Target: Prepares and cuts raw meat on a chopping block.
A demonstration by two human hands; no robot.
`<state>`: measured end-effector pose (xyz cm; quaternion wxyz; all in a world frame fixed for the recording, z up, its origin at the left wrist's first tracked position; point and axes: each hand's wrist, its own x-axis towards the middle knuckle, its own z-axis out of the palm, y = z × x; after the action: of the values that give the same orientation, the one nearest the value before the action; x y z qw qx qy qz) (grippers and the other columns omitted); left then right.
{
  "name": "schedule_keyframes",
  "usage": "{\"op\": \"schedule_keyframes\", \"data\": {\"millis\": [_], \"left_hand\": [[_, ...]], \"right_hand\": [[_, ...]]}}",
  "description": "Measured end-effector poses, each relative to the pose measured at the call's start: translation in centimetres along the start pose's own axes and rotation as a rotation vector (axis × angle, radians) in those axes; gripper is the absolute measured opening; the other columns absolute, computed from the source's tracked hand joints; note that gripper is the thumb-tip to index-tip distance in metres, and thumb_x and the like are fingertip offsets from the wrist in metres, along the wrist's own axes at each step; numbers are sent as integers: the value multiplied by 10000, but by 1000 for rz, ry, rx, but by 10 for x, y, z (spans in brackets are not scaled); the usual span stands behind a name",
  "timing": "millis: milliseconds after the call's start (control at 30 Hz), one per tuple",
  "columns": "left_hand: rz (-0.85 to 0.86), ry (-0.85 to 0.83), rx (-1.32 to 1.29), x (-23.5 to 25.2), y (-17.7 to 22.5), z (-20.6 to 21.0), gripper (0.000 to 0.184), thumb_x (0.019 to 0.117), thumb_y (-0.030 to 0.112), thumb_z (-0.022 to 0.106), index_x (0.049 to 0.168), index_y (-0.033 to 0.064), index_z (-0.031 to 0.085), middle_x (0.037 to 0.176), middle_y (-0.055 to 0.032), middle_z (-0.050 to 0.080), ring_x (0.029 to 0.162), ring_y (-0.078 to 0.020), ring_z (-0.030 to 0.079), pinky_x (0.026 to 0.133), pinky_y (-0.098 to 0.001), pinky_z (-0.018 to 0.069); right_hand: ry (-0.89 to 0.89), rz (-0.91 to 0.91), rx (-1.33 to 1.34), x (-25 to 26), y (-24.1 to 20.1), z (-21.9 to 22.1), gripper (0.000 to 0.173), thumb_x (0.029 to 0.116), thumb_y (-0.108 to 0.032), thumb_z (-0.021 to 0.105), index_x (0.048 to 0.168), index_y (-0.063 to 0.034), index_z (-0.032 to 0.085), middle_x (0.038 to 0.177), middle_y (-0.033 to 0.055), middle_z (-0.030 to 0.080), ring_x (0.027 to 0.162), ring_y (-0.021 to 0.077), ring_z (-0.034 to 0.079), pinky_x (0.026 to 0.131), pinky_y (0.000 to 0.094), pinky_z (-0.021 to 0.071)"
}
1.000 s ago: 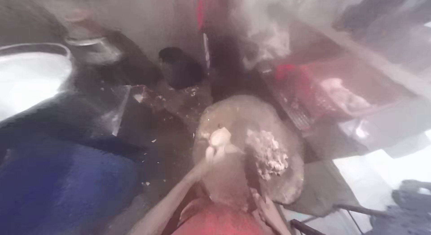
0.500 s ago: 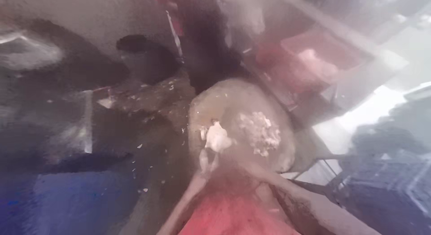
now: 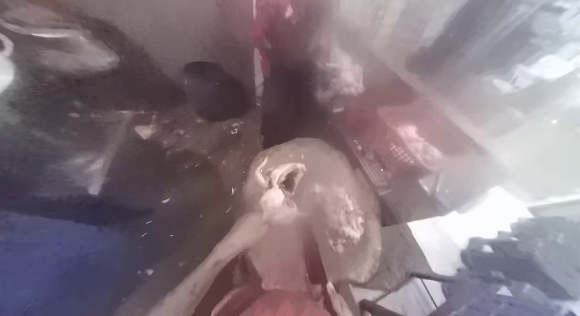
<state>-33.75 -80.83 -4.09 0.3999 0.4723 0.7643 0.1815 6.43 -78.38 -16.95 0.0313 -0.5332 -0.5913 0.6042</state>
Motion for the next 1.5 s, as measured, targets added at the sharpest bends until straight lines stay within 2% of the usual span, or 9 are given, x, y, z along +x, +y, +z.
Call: {"op": "schedule_keyframes", "data": {"millis": [233, 367, 500, 633, 767, 1000, 1133, 1333, 1500], "left_hand": [[-92, 93, 255, 80, -57, 87, 405, 1010, 306, 560, 1289, 28, 654, 1272, -234, 654, 1202, -432, 608, 998, -647, 475], [-135, 205, -55, 72, -52, 99, 420, 1025, 382, 548, 1270, 62, 668, 1201, -173, 692, 1153, -314, 651, 1001, -548, 515], [-146, 231, -53, 65, -58, 120, 463, 1016, 396, 560, 1346, 78, 627, 1269, -161, 666, 1194, -297, 628, 1013, -524, 512], [-225, -59, 166, 35, -65, 99, 464, 1014, 397, 573, 1253, 10, 670, 1215, -241, 678, 1156, -421, 644, 992, -631, 493], [-303, -173, -527, -37, -125, 78, 290, 1024, 286, 603, 1180, 44, 639, 892, -47, 671, 718, -137, 624, 680, -329, 548], [-349, 80, -953, -97, -120, 73, 176, 1013, 141, 577, 1144, 35, 627, 851, 2, 665, 683, -81, 612, 640, -259, 537], [-132, -74, -1377, -89, -80, 81, 465, 1085, 168, 237, 1432, 16, 506, 1370, -164, 638, 1119, -305, 693, 910, -469, 588], [-454, 205, -1362, -47, -123, 138, 341, 1110, 271, 400, 1244, 42, 614, 708, -30, 609, 589, -140, 582, 576, -308, 528], [-418, 198, -1340, -56, -123, 140, 363, 1116, 282, 378, 1276, 47, 603, 693, -22, 581, 569, -149, 567, 553, -319, 521]], "right_hand": [[337, -332, 196, -4, -179, 3, 497, 1104, -385, 306, 1211, -7, 610, 900, 67, 649, 797, 115, 631, 738, 319, 564], [182, -778, 404, -7, -243, -14, 844, 873, -803, 461, 1210, -38, 573, 947, -35, 675, 868, 22, 650, 800, 250, 570], [176, -792, -44, 58, -204, 15, 870, 994, -722, 312, 1318, 46, 561, 1031, 54, 693, 919, 56, 660, 852, 273, 574], [-174, -62, -430, 110, -141, 17, 565, 1101, -466, 341, 1440, -43, 501, 1226, 212, 649, 1047, 320, 673, 933, 528, 543], [-198, 70, -472, 99, -100, 0, 628, 1091, -535, 291, 1442, -65, 513, 1200, 212, 662, 1043, 331, 678, 938, 551, 542], [-62, -66, -483, 78, -100, 29, 523, 1109, -383, 361, 1462, -22, 496, 1299, 230, 640, 1195, 341, 639, 1058, 531, 488], [4, -324, -373, 61, -160, 31, 524, 1112, -374, 317, 1372, 21, 545, 1052, 177, 668, 900, 257, 662, 850, 454, 559], [-45, -884, 72, 13, -258, 45, 825, 967, -754, 306, 1256, -20, 545, 921, -51, 628, 786, -5, 600, 701, 228, 556], [-129, -387, -301, 48, -140, 95, 585, 1097, -425, 353, 1427, 36, 499, 1176, 188, 670, 1030, 216, 667, 952, 409, 546]]}}
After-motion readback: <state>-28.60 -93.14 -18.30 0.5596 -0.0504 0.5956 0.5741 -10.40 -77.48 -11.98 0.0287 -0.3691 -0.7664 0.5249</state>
